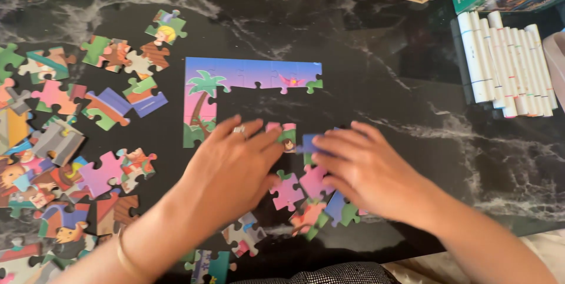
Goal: Assembling a colorful jigsaw puzzle on a table.
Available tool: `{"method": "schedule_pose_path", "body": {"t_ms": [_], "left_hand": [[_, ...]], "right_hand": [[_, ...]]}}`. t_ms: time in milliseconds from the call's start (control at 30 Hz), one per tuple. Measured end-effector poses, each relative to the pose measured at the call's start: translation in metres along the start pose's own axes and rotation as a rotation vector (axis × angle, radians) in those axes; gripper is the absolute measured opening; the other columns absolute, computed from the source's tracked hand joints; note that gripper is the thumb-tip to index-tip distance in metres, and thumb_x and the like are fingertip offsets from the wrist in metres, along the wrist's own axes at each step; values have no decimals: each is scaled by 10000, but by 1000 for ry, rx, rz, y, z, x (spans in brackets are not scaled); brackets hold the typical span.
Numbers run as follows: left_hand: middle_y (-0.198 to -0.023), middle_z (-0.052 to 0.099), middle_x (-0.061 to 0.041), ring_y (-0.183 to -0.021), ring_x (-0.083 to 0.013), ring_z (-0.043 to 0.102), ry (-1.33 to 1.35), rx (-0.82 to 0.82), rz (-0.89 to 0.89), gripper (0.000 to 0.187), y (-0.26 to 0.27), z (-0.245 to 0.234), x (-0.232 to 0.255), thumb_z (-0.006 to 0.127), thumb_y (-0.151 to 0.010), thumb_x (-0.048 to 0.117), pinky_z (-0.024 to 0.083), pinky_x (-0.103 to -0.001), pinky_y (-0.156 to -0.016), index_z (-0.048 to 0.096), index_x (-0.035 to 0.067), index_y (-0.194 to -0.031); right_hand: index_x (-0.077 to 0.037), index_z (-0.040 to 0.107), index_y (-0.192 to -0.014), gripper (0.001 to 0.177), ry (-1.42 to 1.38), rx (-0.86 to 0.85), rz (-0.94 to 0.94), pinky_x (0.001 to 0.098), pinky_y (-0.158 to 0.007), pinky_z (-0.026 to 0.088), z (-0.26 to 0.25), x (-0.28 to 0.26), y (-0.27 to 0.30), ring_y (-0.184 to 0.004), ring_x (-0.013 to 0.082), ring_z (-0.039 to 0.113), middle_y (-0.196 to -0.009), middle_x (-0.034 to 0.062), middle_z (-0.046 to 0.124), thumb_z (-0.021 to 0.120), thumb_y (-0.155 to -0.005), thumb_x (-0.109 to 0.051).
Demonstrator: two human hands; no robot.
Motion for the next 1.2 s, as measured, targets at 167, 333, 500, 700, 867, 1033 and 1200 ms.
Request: {"method": "schedule_pose_path", "body": {"t_ms": [167, 333, 500, 700, 867, 1033, 1200], "left_hand": [[-1281, 667, -90, -1187, -298, 609, -72, 26, 41, 384, -33, 13, 0, 752, -781, 326, 385, -506, -1061, 709, 113, -1097], [-1226, 693, -79, -1108, -286, 642, -138, 54, 50, 400, -44, 16, 5, 757, -768, 315, 388, -507, -1073, 718, 96, -1101], [-1134, 693, -54, -1059, -279, 643, -78, 9, 10, 341, -39, 8, 5, 764, -768, 196, 424, -474, -1037, 747, 122, -1100], [-1266, 672, -80, -1122, -296, 634, -85, 121, -34, 276, -9, -37, 3, 740, -797, 122, 450, -453, -989, 752, 133, -1073], [-1262, 670, -82, -1122, -309, 623, -92, 186, -140, 312, 46, -78, 7, 726, -806, 137, 461, -460, -971, 745, 93, -1115], [-1163, 684, -61, -1040, -302, 622, 5, 132, -236, 310, 60, -57, 12, 733, -785, 140, 481, -443, -850, 750, 84, -1089], [-1003, 647, -52, -1004, -297, 621, 65, -93, -52, 243, 30, -22, 32, 744, -723, 158, 479, -432, -743, 751, 129, -964]], "right_hand": [[-73, 752, -1095, 335, 22, 11, 8, 602, -1090, 341, 3, 1, 18, -1262, 267, 573, -1306, 84, 666, 758, -790, -210], [-67, 761, -1088, 327, -20, 72, 44, 620, -1094, 330, 4, 11, 24, -1243, 265, 581, -1284, 75, 675, 773, -774, -157], [-77, 777, -1055, 373, 7, 34, 6, 631, -1100, 322, 1, 11, 27, -1199, 266, 598, -1250, 74, 691, 771, -684, -111], [-121, 780, -971, 221, 50, 55, 73, 613, -1128, 309, -1, 17, 29, -1158, 236, 597, -1188, 27, 701, 768, -761, -189], [-135, 778, -967, 189, 44, 101, 81, 594, -1171, 300, -4, 14, 32, -1143, 211, 618, -1195, 10, 699, 755, -790, -196], [-132, 767, -951, 192, -7, 142, 110, 538, -1177, 328, -11, 2, 28, -1078, 213, 634, -1096, -5, 691, 780, -788, -233], [-112, 770, -1093, 461, -64, -73, 13, 452, -890, 374, -10, -16, 17, -852, 235, 590, -797, 38, 576, 830, -659, -255]]}}
Point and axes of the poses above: each hand's wrist, its own y-axis away from the middle knuckle, its own z-axis out of the palm, x = y × z, the point moved 2 cm from there along -y, towards the middle knuckle
